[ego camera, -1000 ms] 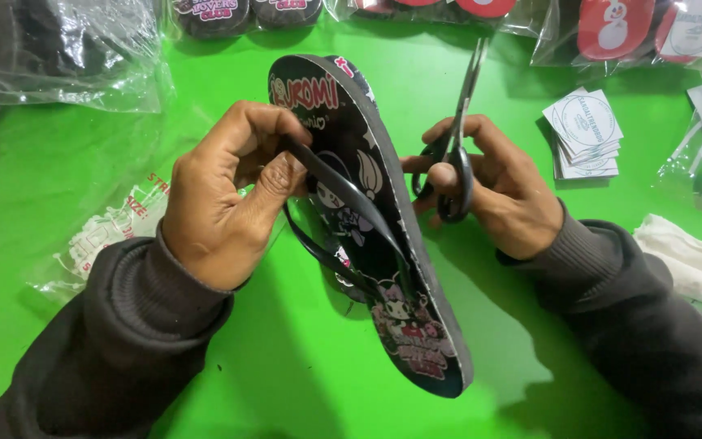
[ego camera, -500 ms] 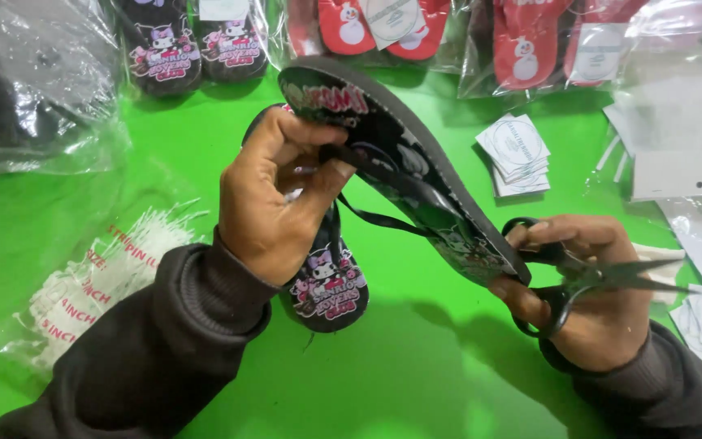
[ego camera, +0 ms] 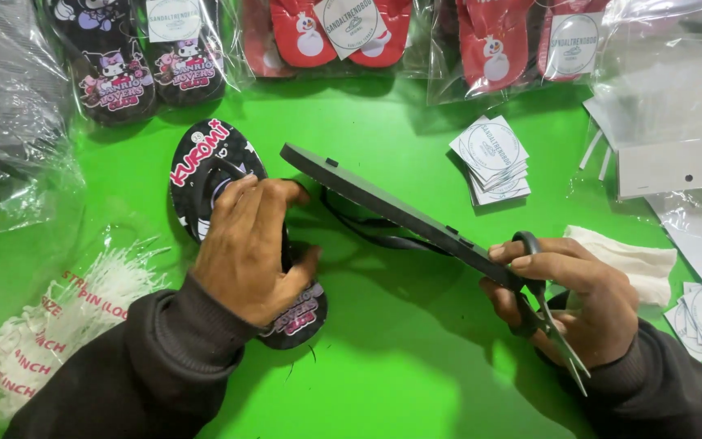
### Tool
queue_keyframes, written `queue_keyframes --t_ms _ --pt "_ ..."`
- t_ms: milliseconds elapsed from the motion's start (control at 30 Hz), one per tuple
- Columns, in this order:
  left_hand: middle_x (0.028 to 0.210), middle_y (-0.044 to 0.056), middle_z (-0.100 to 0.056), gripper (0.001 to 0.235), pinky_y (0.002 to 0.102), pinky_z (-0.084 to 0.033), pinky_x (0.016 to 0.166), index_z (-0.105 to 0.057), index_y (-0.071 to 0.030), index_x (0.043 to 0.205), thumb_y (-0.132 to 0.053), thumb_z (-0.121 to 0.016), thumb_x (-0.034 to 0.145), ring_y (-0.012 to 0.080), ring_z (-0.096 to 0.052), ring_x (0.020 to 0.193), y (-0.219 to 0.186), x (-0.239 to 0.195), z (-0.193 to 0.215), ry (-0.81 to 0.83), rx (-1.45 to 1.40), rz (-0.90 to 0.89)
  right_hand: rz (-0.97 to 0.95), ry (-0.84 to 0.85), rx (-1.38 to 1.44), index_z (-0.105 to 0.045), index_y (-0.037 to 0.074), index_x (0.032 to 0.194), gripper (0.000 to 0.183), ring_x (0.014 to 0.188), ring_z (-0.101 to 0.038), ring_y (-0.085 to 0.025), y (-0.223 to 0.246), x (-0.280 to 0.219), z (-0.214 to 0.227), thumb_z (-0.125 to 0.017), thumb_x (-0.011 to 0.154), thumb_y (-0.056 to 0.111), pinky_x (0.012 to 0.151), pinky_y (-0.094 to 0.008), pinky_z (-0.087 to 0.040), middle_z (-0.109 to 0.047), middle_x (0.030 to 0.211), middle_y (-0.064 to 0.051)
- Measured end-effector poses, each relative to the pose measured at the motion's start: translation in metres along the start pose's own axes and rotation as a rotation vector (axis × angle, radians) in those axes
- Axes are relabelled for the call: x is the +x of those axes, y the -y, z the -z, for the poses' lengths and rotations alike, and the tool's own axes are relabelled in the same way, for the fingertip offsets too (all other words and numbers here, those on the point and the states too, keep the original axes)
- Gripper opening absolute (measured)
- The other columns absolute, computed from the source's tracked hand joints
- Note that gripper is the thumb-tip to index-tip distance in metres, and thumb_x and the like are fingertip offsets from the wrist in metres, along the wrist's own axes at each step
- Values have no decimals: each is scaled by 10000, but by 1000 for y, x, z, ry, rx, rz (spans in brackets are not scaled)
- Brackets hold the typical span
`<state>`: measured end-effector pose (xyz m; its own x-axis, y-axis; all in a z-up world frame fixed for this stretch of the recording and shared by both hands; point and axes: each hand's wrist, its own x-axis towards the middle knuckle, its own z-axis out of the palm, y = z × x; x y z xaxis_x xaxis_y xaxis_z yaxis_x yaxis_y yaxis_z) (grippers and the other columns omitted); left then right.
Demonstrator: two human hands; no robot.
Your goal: The person trims the edges of a flip-flop sole with shears, wipes the surface with a cloth, and attaches a tag using a plastic fastener.
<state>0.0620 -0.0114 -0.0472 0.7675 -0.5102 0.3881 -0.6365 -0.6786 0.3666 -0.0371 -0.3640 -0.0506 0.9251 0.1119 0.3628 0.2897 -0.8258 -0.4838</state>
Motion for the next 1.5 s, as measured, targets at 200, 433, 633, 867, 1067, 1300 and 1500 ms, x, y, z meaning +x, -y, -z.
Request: queue_keyframes --t_ms 200,433,633,867,1067,1300,1500 --pt "1043 160 -619 600 531 -507 998 -563 -10 1142 -477 -795 846 339 -629 1015 -15 8 26 8 59 -70 268 -28 305 -519 74 1128 453 956 -802 -223 17 16 -4 -846 817 111 799 -298 -697 -750 1081 -150" --pt "1278 105 -646 617 511 -414 1068 -619 -136 1214 -560 -823 815 325 -606 1212 -17 32 14 -174 283 -243 291 11 428 -533 90 1121 468 1021 -806 -305 26 21 -6 -864 790 72 878 -376 -711 -744 1087 -164" --pt "1064 64 -747 273 447 -525 904 -727 -87 1008 61 -589 825 311 -689 985 -9 30 17 -214 273 -328 263 85 147 -679 46 1109 640 1067 -757 -324 11 28 20 -991 605 287 943 -390 -642 -766 1051 -150" --pt "1073 48 -757 165 425 -526 913 -749 -118 1008 -5 -632 1035 286 -698 1015 -1 24 16 -242 345 -307 371 156 -209 -772 78 1053 399 787 -702 -227 -9 17 26 -913 681 113 882 -448 -613 -759 869 -100" --pt "1075 29 -758 168 419 -521 926 -743 -134 1011 6 -654 1035 278 -690 1023 -1 23 14 -230 353 -269 467 131 -307 -780 132 1022 280 763 -697 -198 1 22 29 -866 757 102 1104 -510 -405 -742 761 -24" --pt "1066 30 -762 165 419 -524 914 -747 -128 1012 11 -661 1028 273 -690 1009 2 23 11 -248 340 -263 472 110 -471 -801 166 1035 345 743 -704 -234 -6 13 27 -883 776 379 1201 -563 -295 -763 748 -51" --pt "1063 26 -752 166 410 -526 892 -736 -129 1001 22 -670 1023 267 -688 1000 1 22 10 -281 342 -255 483 94 -532 -818 155 997 466 734 -702 -238 7 14 25 -874 794 571 1178 -518 -310 -769 769 -86"
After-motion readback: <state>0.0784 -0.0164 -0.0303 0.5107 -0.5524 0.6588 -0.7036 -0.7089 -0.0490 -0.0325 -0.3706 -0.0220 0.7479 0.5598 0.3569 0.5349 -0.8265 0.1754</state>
